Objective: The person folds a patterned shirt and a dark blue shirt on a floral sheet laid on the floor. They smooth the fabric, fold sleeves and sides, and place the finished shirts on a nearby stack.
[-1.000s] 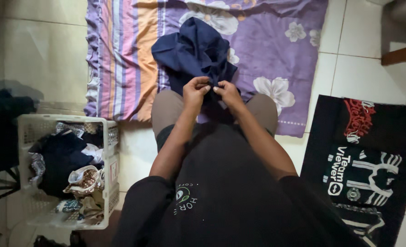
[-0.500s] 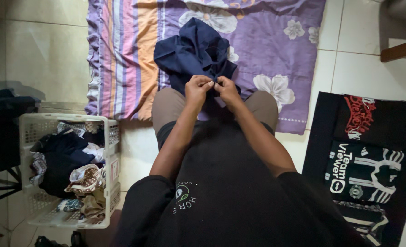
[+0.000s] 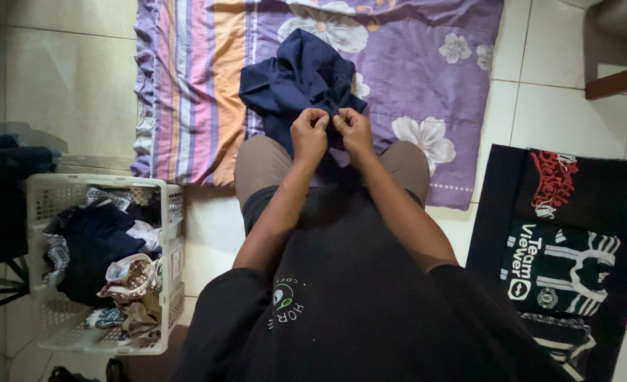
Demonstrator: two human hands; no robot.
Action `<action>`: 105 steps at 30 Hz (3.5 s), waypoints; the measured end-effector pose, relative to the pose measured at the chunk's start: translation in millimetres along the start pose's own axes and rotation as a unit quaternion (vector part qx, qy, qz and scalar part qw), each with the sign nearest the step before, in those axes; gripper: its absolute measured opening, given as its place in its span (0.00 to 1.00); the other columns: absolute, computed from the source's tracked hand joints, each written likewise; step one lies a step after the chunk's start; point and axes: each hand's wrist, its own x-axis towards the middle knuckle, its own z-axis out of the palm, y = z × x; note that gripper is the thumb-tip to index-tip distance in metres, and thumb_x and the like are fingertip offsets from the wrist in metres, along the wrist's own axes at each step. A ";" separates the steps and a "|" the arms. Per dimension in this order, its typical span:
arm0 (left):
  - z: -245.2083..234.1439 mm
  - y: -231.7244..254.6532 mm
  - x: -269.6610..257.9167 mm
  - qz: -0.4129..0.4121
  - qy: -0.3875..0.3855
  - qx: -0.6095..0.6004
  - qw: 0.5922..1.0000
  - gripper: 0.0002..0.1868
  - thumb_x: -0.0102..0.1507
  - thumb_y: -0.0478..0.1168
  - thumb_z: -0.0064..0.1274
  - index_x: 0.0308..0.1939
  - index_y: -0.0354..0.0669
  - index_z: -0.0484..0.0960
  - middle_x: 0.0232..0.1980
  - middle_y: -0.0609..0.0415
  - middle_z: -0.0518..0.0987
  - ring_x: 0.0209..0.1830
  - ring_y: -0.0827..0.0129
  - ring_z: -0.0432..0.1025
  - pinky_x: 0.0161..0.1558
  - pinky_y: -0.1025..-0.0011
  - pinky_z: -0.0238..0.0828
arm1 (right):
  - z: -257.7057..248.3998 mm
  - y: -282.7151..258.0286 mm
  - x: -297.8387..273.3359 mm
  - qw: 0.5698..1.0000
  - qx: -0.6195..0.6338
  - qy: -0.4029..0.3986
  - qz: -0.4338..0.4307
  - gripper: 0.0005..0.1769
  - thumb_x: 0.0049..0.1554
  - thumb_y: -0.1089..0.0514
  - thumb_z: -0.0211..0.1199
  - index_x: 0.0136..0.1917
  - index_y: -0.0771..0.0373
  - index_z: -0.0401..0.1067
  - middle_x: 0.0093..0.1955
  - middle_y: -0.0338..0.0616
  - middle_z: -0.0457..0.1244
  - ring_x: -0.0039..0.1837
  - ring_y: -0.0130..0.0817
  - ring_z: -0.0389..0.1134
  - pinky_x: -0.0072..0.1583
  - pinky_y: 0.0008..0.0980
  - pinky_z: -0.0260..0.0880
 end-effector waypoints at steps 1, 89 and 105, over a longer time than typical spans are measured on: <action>2.3 1.9 1.4 -0.002 -0.002 -0.008 1.000 0.03 0.61 0.32 0.59 0.36 0.34 0.84 0.32 0.52 0.85 0.31 0.73 0.78 0.36 0.71 0.74 | -0.1 -1.8 1.6 1.000 0.008 0.004 0.006 0.03 0.64 0.63 0.63 0.48 0.64 0.73 0.40 0.27 0.62 0.42 0.16 0.60 0.45 0.21 0.62; 3.6 45.9 68.6 0.063 -0.072 -0.112 0.989 0.08 0.61 0.29 0.59 0.45 0.34 0.81 0.35 0.55 0.81 0.34 0.76 0.74 0.38 0.76 0.72 | 20.6 -85.6 -5.8 0.923 -0.223 0.033 -0.312 0.13 0.54 0.67 0.73 0.44 0.67 0.68 0.46 0.43 0.63 0.50 0.32 0.64 0.55 0.34 0.67; 3.0 79.8 75.6 0.109 -0.045 -0.055 0.991 0.05 0.62 0.30 0.59 0.42 0.37 0.82 0.35 0.53 0.84 0.33 0.76 0.77 0.38 0.75 0.74 | -4.8 -133.3 -7.3 0.963 -0.217 -0.060 -0.148 0.10 0.56 0.62 0.73 0.40 0.66 0.72 0.34 0.33 0.64 0.39 0.21 0.62 0.44 0.27 0.63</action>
